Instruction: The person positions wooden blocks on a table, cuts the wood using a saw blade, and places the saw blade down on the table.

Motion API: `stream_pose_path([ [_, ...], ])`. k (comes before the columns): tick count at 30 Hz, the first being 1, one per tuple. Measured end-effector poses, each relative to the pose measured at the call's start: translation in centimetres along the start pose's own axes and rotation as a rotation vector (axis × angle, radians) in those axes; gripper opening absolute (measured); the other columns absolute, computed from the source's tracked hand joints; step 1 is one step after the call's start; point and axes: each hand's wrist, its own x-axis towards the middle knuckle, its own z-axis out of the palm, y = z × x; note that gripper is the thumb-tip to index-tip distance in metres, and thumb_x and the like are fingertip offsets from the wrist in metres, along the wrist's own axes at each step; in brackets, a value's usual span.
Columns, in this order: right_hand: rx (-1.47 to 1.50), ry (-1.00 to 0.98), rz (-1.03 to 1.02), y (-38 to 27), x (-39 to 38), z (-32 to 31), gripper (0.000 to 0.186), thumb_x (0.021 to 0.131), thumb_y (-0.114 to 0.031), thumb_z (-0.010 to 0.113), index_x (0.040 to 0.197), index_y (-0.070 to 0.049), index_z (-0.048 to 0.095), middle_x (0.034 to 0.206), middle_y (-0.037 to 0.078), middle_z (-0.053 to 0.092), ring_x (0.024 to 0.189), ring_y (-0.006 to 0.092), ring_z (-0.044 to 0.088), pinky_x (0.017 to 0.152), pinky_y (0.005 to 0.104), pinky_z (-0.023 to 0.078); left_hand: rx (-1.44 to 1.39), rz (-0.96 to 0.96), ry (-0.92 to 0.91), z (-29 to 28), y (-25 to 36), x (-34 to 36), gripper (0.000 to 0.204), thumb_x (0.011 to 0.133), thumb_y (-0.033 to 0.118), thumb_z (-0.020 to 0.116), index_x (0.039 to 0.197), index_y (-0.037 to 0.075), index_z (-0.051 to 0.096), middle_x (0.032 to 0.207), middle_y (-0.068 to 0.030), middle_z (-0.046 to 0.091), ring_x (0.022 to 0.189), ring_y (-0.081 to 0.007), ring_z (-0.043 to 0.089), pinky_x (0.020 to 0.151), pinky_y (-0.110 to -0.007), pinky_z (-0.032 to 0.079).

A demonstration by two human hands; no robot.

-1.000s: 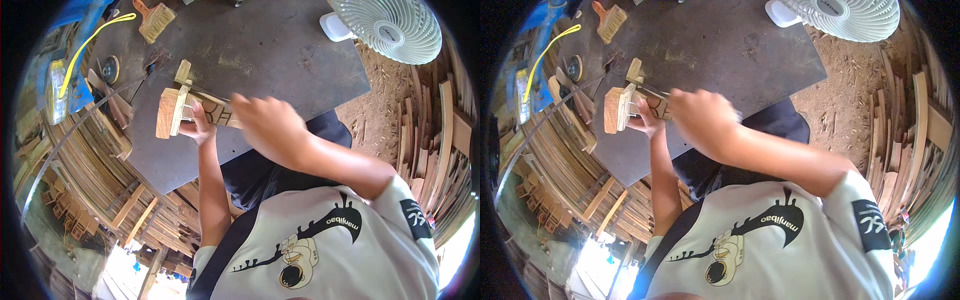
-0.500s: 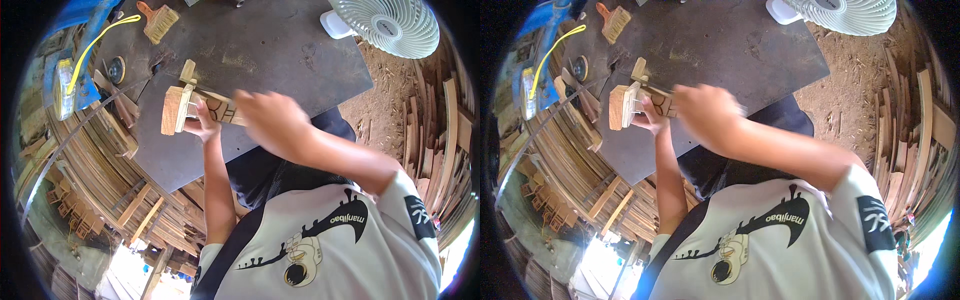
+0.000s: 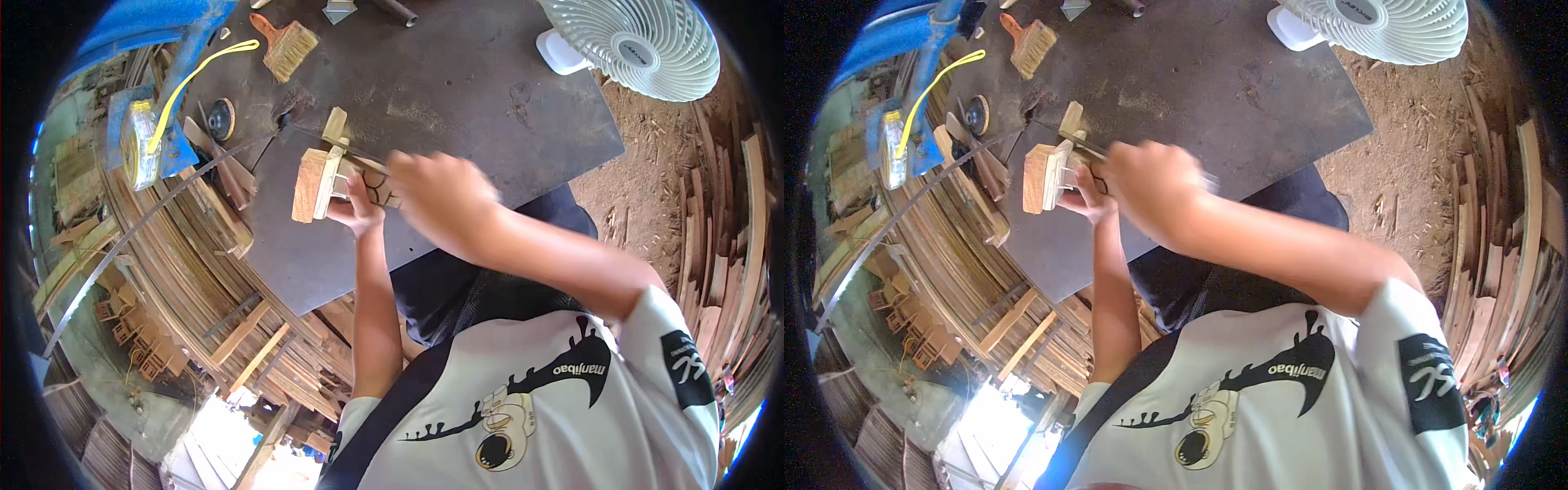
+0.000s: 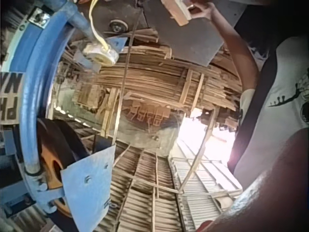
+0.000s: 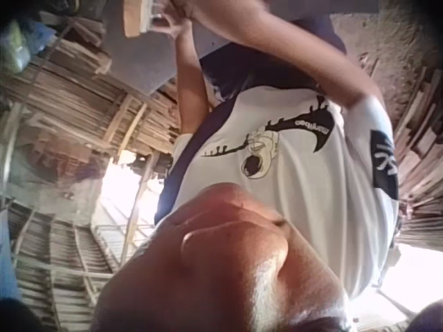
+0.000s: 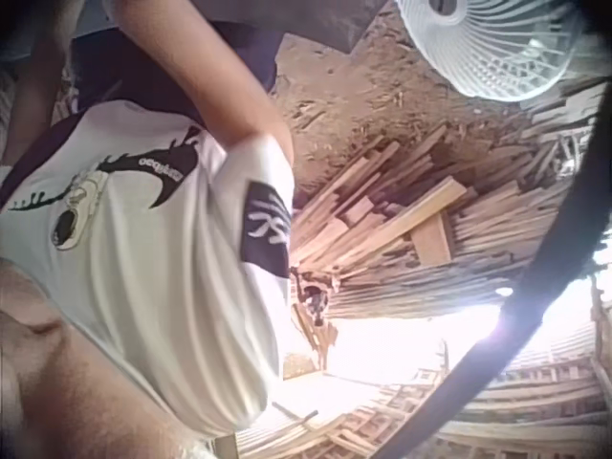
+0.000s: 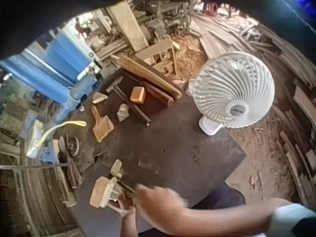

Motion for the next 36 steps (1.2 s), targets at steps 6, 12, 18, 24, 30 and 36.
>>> stream_pose_path([
  [6, -0.009, -0.001, -0.033, -0.6, 1.3, 1.1, 0.013, 0.084, -0.01, 0.055, 0.091, 0.0, 0.052, 0.07, 0.012, 0.064, 0.066, 0.0299, 0.068, 0.053, 0.0357, 0.055, 0.008, -0.18, 0.074, -1.7, -1.9, -0.8, 0.076, 0.085, 0.028, 0.067, 0.14, 0.0, 0.024, 0.133, -0.0189, 0.042, 0.115, -0.0269, 0.048, 0.099, -0.044, 0.04],
  [12, -0.135, 0.145, -0.133, 0.5, -1.2, 0.0, 0.012, 0.082, -0.008, 0.056, 0.09, -0.001, 0.052, 0.065, 0.012, 0.062, 0.064, 0.0278, 0.068, 0.05, 0.0355, 0.054, 0.025, -0.067, 0.052, -1.4, -1.8, -0.5, 0.07, 0.087, 0.022, 0.065, 0.139, -0.001, 0.024, 0.131, -0.0195, 0.043, 0.114, -0.027, 0.048, 0.098, -0.043, 0.04],
  [18, -0.013, -0.081, 0.041, 1.1, -2.6, -2.1, 0.015, 0.082, -0.008, 0.056, 0.092, 0.003, 0.051, 0.065, 0.013, 0.062, 0.063, 0.031, 0.068, 0.051, 0.0388, 0.055, 0.014, -0.025, -0.178, -3.5, -2.5, -0.1, 0.072, 0.085, 0.021, 0.066, 0.14, 0.002, 0.024, 0.131, -0.0195, 0.043, 0.115, -0.0283, 0.048, 0.096, -0.046, 0.043],
  [24, -0.095, -0.062, -0.073, 0.1, -0.8, -0.6, 0.015, 0.083, -0.008, 0.054, 0.093, 0.002, 0.052, 0.074, 0.016, 0.064, 0.069, 0.0321, 0.068, 0.057, 0.038, 0.056, 0.247, 0.153, -0.035, -1.8, -2.0, -0.7, 0.074, 0.084, 0.02, 0.067, 0.14, 0.001, 0.022, 0.132, -0.0197, 0.042, 0.116, -0.0286, 0.048, 0.096, -0.045, 0.043],
  [30, -0.109, -0.028, -0.099, 1.3, 1.3, 0.3, 0.011, 0.084, -0.007, 0.053, 0.092, 0.0, 0.052, 0.069, 0.015, 0.064, 0.065, 0.0342, 0.068, 0.052, 0.0369, 0.055, -0.009, -0.001, -0.044, -1.6, -2.2, -0.1, 0.078, 0.079, 0.024, 0.069, 0.137, -0.001, 0.024, 0.124, -0.0158, 0.044, 0.114, -0.0251, 0.047, 0.098, -0.041, 0.038],
  [36, -0.037, 0.04, -0.107, 1.0, -0.5, 0.2, 0.013, 0.083, -0.008, 0.054, 0.093, 0.001, 0.053, 0.072, 0.015, 0.064, 0.064, 0.0305, 0.069, 0.054, 0.0363, 0.056, -0.04, -0.047, 0.054, -0.2, -1.2, -0.2, 0.078, 0.083, 0.025, 0.069, 0.138, -0.003, 0.023, 0.136, -0.0197, 0.038, 0.119, -0.0276, 0.045, 0.099, -0.043, 0.041],
])
